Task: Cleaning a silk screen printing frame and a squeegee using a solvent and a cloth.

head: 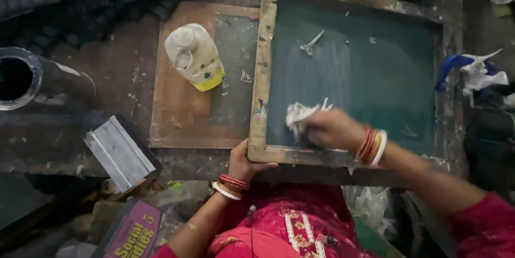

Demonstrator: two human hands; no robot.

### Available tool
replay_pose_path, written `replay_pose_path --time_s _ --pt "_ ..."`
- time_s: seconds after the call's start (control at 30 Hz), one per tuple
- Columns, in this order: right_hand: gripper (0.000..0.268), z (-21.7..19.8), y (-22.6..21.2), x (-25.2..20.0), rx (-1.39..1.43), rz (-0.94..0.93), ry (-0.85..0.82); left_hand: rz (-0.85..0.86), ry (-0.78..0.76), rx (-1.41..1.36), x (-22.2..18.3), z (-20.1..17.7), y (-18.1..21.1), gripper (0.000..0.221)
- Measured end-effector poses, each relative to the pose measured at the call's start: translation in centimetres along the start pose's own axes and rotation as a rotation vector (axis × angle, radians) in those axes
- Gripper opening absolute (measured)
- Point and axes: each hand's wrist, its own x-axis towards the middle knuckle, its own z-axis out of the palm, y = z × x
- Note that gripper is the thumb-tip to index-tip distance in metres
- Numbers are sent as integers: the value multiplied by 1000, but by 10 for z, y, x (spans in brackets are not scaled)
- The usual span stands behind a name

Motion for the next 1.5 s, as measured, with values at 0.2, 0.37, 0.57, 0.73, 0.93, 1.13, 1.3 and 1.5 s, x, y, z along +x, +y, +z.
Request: replay_pose_path --time_s 0.2,0.37,0.57,0.73,0.93,1.13,1.3,1.5 --pt "37 -63 98 81 -38 146 75 31 14 66 -4 -2 12 62" --pt "31 -21 167 41 -401 -133 136 14 11 11 -4 -3 19 62" --pt "73 -14 22 -51 -182 -209 -51 -38 -39 7 -1 -3 10 62" --pt "22 11 85 -27 -270 -223 -36 -52 0 -18 1 -1 6 64" --pt "26 -44 157 34 -425 -39 236 -3 -10 71 -4 -2 26 59" --pt "31 1 51 -82 -370 -154 156 30 5 45 -3 -2 8 64" --pt "32 9 84 -82 -398 -9 4 -53 1 -63 1 0 9 64" --pt "26 -18 145 1 -468 101 244 0 1 39 -7 -1 16 60"
